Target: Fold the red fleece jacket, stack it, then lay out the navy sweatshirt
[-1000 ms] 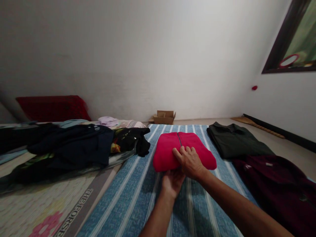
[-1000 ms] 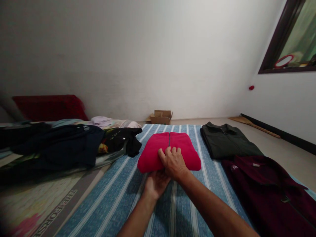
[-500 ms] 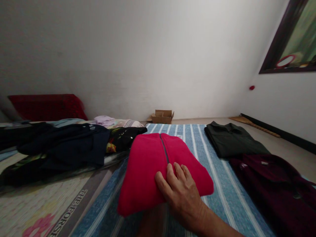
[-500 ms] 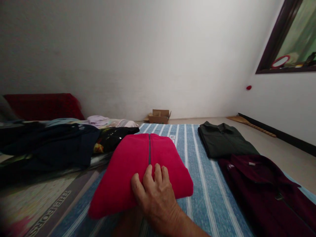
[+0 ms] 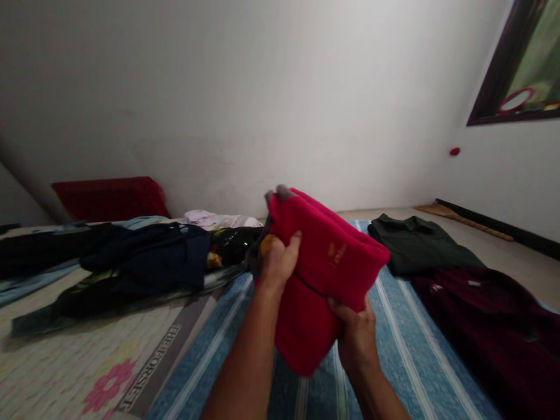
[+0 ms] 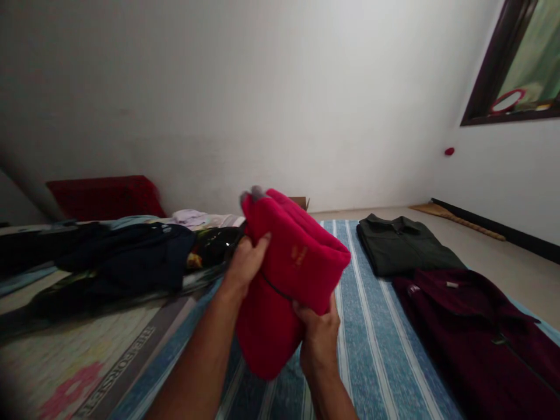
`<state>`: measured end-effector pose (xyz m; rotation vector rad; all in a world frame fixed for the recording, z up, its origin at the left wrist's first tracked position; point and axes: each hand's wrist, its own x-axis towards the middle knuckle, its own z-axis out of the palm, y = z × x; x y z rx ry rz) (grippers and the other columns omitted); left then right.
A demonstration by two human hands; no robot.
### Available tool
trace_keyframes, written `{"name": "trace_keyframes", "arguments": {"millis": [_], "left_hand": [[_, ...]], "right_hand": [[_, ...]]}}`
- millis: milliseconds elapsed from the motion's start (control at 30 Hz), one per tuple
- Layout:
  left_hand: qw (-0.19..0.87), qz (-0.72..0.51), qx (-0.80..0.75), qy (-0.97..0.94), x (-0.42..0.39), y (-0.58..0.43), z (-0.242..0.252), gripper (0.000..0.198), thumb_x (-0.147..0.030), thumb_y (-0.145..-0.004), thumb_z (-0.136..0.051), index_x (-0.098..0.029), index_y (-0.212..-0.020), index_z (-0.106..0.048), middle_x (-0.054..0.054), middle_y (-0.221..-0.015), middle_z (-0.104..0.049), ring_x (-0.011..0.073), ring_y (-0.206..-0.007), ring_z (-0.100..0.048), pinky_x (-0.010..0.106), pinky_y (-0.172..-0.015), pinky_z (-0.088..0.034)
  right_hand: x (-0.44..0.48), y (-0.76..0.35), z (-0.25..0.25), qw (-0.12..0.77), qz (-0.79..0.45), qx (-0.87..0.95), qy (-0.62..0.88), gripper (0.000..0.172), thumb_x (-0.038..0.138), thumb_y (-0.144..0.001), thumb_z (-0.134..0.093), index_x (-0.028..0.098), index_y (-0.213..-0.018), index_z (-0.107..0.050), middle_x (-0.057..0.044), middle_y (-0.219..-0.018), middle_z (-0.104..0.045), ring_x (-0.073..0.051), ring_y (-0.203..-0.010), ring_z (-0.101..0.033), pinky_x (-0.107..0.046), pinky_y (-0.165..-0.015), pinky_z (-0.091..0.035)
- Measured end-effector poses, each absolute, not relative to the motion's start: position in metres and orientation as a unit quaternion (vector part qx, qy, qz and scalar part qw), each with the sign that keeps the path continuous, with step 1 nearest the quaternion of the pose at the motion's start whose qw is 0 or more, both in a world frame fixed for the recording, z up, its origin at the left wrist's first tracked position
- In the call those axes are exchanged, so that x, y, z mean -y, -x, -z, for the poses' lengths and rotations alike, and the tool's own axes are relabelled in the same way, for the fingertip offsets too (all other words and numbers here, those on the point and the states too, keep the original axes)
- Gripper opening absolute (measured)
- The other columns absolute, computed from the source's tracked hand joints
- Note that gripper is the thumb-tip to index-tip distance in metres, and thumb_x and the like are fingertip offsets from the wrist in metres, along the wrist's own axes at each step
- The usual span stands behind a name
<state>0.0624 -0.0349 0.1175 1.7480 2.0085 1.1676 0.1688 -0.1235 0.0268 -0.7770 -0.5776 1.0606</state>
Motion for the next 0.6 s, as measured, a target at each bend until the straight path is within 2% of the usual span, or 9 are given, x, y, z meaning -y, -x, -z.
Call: {"name": "trace_keyframes", "arguments": {"millis": [100,167,233,333,467,600], "left_hand": [[0.114,-0.224,-0.694,-0.674,0.024,-0.103,-0.087,0.058,-0.050,-0.078,-0.050,-0.001,-0.107,-0.060,0.027,-0.112,-0.059,0.0342,-0.109,-0.054,0.041,-0.087,-0.043],[0.124,-0.139,-0.689,-0.700,0.025,-0.128,-0.058,0.056,-0.047,-0.077,-0.051,-0.001,-0.106,-0.061,0.028,-0.118,-0.055,0.0374,-0.116,-0.048,0.044,-0.087,-0.043],[0.120,-0.133,-0.691,-0.701,0.029,-0.145,-0.034,0.060,-0.045,-0.080,-0.046,0.004,-0.113,-0.056,0.031,-0.128,-0.045,0.0411,-0.124,-0.036,0.052,-0.089,-0.040],[0.111,-0.147,-0.696,-0.694,0.033,-0.150,-0.020,0.061,-0.042,-0.082,-0.042,0.006,-0.120,-0.048,0.032,-0.136,-0.034,0.0409,-0.130,-0.025,0.056,-0.091,-0.037],[0.092,-0.175,-0.673,-0.712,0.040,-0.135,-0.032,0.050,-0.036,-0.083,-0.044,0.001,-0.116,-0.053,0.029,-0.137,-0.035,0.0357,-0.130,-0.030,0.047,-0.094,-0.039],[0.064,-0.246,-0.625,-0.738,0.056,-0.103,-0.044,0.038,-0.032,-0.084,-0.046,-0.006,-0.111,-0.057,0.023,-0.134,-0.043,0.0272,-0.126,-0.040,0.035,-0.102,-0.033]], "right_hand": [[0.123,-0.182,0.018,0.752,-0.539,0.092,0.368,0.066,0.020,-0.057,-0.072,0.019,-0.118,-0.050,-0.001,-0.097,-0.069,-0.019,-0.079,-0.065,-0.033,-0.077,-0.053],[0.127,-0.189,0.043,0.732,-0.575,0.037,0.365,0.066,0.021,-0.059,-0.073,0.018,-0.120,-0.049,-0.002,-0.093,-0.070,-0.019,-0.083,-0.066,-0.035,-0.080,-0.053],[0.130,-0.193,0.057,0.724,-0.593,0.029,0.352,0.067,0.021,-0.061,-0.072,0.018,-0.123,-0.047,-0.004,-0.097,-0.070,-0.022,-0.090,-0.065,-0.038,-0.082,-0.052],[0.134,-0.195,0.061,0.710,-0.606,0.039,0.357,0.067,0.023,-0.062,-0.073,0.016,-0.123,-0.048,-0.007,-0.103,-0.068,-0.026,-0.096,-0.063,-0.040,-0.079,-0.054],[0.143,-0.202,0.051,0.672,-0.644,0.046,0.363,0.064,0.029,-0.062,-0.075,0.018,-0.119,-0.049,-0.008,-0.105,-0.067,-0.025,-0.093,-0.064,-0.039,-0.073,-0.055],[0.158,-0.230,0.048,0.609,-0.672,0.061,0.417,0.057,0.039,-0.061,-0.078,0.021,-0.108,-0.050,-0.003,-0.090,-0.069,-0.022,-0.075,-0.066,-0.039,-0.066,-0.055]]}}
